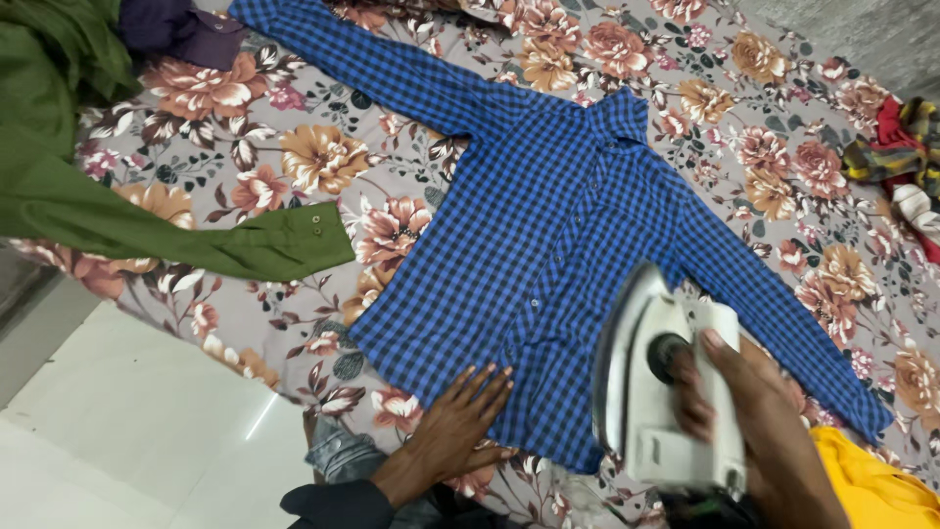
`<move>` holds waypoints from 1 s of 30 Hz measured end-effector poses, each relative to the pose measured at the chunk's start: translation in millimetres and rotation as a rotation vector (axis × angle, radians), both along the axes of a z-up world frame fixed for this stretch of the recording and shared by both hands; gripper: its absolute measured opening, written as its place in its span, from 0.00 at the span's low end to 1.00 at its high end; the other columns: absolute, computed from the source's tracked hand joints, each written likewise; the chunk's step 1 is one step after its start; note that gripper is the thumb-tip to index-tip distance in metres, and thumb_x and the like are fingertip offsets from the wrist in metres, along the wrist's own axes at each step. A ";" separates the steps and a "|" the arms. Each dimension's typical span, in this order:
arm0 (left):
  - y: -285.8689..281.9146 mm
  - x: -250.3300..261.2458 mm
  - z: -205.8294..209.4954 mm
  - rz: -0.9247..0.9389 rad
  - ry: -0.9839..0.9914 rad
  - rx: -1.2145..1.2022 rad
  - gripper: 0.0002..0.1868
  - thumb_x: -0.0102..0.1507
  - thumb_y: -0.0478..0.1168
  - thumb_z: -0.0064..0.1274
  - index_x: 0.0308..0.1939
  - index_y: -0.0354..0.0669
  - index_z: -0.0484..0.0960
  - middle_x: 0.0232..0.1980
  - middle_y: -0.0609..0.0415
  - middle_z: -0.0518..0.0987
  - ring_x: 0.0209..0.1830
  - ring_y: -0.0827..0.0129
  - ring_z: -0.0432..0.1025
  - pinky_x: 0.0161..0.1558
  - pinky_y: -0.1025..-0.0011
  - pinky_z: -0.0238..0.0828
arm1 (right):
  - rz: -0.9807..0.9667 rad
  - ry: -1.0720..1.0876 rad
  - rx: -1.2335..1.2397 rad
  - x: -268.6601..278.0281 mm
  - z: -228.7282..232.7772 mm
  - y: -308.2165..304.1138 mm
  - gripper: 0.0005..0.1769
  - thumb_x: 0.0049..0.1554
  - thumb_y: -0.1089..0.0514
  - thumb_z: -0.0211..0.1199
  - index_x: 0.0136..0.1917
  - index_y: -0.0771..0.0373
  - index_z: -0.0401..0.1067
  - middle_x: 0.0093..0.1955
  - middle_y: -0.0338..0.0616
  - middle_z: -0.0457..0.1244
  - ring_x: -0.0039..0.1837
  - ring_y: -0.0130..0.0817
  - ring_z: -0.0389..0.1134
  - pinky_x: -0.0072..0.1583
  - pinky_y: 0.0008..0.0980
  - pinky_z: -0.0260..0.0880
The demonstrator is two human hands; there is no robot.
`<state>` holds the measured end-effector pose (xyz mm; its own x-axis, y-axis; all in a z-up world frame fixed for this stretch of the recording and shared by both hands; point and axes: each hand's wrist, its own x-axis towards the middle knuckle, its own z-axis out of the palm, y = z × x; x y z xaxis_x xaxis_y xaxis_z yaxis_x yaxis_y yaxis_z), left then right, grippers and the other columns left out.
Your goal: The person irons a blue checkered shirt laid out on a floral-patterned bed. They smooth the fabric with one hand while moving the iron over the sleeves, collar, and body of the shirt.
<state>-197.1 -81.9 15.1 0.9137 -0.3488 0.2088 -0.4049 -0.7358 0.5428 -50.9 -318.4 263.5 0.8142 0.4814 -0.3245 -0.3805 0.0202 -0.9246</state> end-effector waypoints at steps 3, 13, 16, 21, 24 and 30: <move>-4.8 -11.1 -4.8 0.024 -0.097 -0.021 0.48 0.66 0.66 0.47 0.71 0.22 0.66 0.78 0.34 0.62 0.79 0.42 0.52 0.76 0.49 0.40 | -0.199 0.077 -0.223 -1.8 -21.2 44.9 0.12 0.66 0.52 0.51 0.49 0.63 0.61 0.31 0.34 0.56 0.28 0.23 0.56 0.29 0.25 0.59; 84.8 40.0 -12.8 0.552 -0.184 0.011 0.28 0.70 0.40 0.46 0.72 0.27 0.69 0.74 0.36 0.69 0.73 0.47 0.64 0.73 0.54 0.60 | -0.084 0.096 -0.197 28.9 -104.7 168.6 0.12 0.67 0.48 0.49 0.52 0.58 0.57 0.32 0.34 0.53 0.27 0.22 0.51 0.28 0.24 0.52; 92.7 49.7 -9.2 0.626 -0.096 0.130 0.34 0.68 0.48 0.45 0.73 0.29 0.61 0.77 0.37 0.61 0.77 0.48 0.56 0.74 0.51 0.49 | -0.086 0.139 -0.200 28.1 -130.2 184.3 0.11 0.65 0.46 0.50 0.53 0.55 0.61 0.32 0.33 0.52 0.28 0.21 0.51 0.28 0.23 0.52; 100.0 29.0 -5.7 0.634 -0.081 0.230 0.34 0.68 0.49 0.42 0.74 0.31 0.61 0.79 0.42 0.59 0.79 0.54 0.52 0.76 0.52 0.42 | -0.115 0.120 -0.320 7.4 -167.2 192.6 0.15 0.66 0.44 0.51 0.51 0.58 0.60 0.32 0.34 0.53 0.28 0.22 0.53 0.28 0.25 0.54; 106.1 22.6 -4.7 0.644 -0.084 0.238 0.33 0.68 0.48 0.41 0.73 0.30 0.62 0.79 0.42 0.60 0.79 0.54 0.53 0.76 0.53 0.42 | -0.121 0.062 -0.322 5.2 -177.1 196.6 0.16 0.66 0.44 0.50 0.51 0.59 0.60 0.31 0.35 0.53 0.27 0.23 0.54 0.27 0.27 0.54; 105.3 20.1 -2.1 0.647 -0.095 0.204 0.33 0.68 0.48 0.40 0.73 0.28 0.63 0.78 0.41 0.61 0.80 0.55 0.53 0.77 0.54 0.42 | -0.191 -0.054 -0.334 31.8 -182.8 205.7 0.16 0.66 0.44 0.48 0.50 0.59 0.62 0.30 0.36 0.54 0.26 0.24 0.55 0.26 0.28 0.56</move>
<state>-177.0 23.4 13.0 0.9324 0.2207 0.2863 0.1122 -0.9295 0.3513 -19.1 -112.6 80.7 0.8992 0.1942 -0.3921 -0.3497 -0.2196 -0.9108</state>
